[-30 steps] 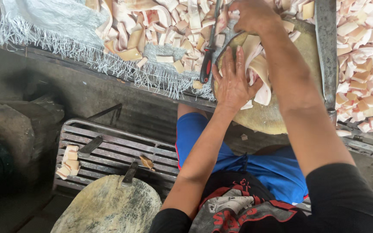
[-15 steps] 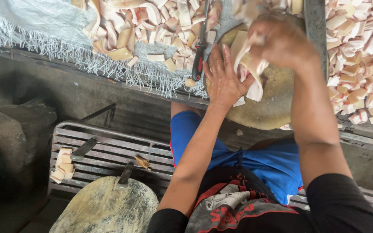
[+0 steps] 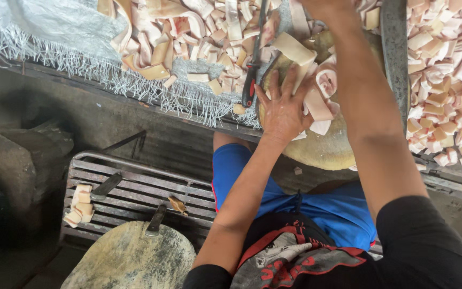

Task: The person sits on a low bench and uses a large knife to cut strips of pork skin into small cubes on a round wooden cutting board. The person repeatedly picks up strips, slices them, and pushes the cut pieces aside.

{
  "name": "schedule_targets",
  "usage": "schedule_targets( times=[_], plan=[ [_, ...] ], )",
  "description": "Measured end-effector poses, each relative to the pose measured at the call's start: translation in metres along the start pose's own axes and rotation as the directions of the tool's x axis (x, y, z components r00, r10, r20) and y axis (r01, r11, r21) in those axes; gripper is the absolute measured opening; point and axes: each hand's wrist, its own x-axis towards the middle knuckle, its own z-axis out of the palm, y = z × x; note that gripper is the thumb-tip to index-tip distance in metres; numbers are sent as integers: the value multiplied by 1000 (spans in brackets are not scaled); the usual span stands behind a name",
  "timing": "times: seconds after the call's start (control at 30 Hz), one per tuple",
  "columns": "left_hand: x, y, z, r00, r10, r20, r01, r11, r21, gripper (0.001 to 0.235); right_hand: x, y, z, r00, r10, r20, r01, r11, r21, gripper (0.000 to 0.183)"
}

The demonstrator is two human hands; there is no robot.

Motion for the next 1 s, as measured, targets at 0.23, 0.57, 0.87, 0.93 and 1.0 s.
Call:
schedule_targets(
  times=[0.23, 0.57, 0.87, 0.93, 1.0],
  plan=[
    [4, 3, -12, 999, -15, 45, 16, 1000, -21, 89, 37, -9, 32, 979, -24, 202, 74, 966, -247, 38],
    [4, 3, -6, 998, -36, 54, 36, 999, -7, 95, -13, -64, 12, 757, -588, 285, 628, 775, -70, 42],
    [1, -1, 6, 999, -33, 37, 34, 999, -25, 95, -70, -71, -39, 919, -260, 297, 313, 938, -147, 43],
    [2, -3, 13, 1000, -17, -1, 17, 999, -29, 91, -102, -58, -58, 918, -346, 194, 369, 924, -97, 39],
    [2, -6, 21, 997, -18, -70, 16, 999, -31, 76, -139, -43, -70, 917, -386, 103, 391, 920, -32, 29]
  ],
)
